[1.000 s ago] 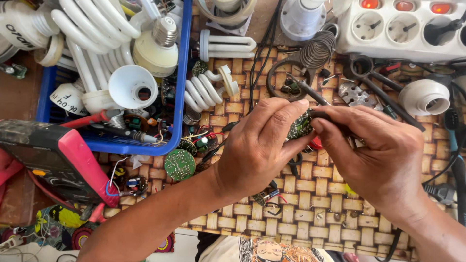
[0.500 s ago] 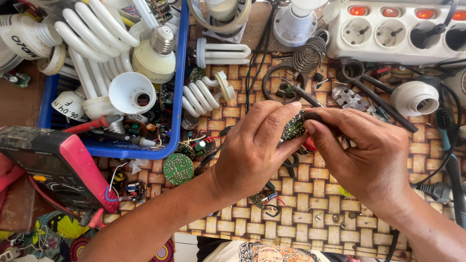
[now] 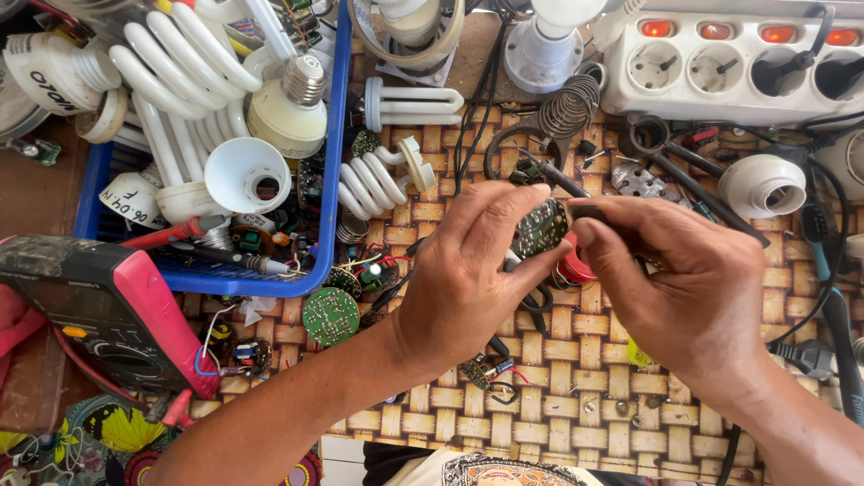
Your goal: The person holds a small circular circuit board and uses a soldering iron to apply solder to several connection points. They then use wire cutters to trim excess wire leads from the board. The work is performed on a cluttered table with various electronic components.
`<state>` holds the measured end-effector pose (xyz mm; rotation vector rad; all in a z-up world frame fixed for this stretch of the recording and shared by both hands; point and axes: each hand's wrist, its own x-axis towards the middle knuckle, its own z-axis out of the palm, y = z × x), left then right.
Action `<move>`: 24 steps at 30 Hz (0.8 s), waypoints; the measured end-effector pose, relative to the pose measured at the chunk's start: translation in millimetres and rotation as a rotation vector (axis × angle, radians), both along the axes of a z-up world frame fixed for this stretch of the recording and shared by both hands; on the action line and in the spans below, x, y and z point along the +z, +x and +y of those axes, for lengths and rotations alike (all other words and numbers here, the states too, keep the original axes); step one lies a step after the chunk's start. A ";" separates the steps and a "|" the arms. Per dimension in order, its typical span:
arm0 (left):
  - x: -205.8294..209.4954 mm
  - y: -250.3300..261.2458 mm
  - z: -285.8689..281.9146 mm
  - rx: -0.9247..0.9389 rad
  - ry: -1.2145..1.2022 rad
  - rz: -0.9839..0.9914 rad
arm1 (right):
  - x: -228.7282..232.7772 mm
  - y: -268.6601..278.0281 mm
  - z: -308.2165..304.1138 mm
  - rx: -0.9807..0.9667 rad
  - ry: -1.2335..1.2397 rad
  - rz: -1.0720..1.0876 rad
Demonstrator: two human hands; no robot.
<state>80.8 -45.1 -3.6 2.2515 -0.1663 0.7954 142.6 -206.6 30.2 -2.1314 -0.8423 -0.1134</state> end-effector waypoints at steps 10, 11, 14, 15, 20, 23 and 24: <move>-2.4 4.2 10.5 0.028 -0.040 -0.089 | 15.6 -1.8 -2.9 0.119 0.015 0.250; -2.0 4.0 11.6 0.034 -0.072 -0.086 | 13.4 -2.3 -2.9 0.174 -0.050 0.245; -1.5 4.6 14.1 0.057 -0.093 -0.086 | 2.2 -3.4 -3.5 0.309 -0.134 0.192; -1.5 4.7 14.9 0.070 -0.086 -0.087 | -2.1 -3.9 -3.7 0.385 -0.154 0.145; -3.0 3.1 12.7 0.056 -0.120 -0.082 | -14.7 -13.5 0.3 0.477 -0.173 0.078; -4.5 2.8 13.1 0.039 -0.133 -0.096 | -3.6 -16.4 1.0 0.473 -0.195 -0.062; -4.6 2.7 13.4 0.043 -0.120 -0.107 | 3.1 -17.2 1.7 0.449 -0.186 -0.148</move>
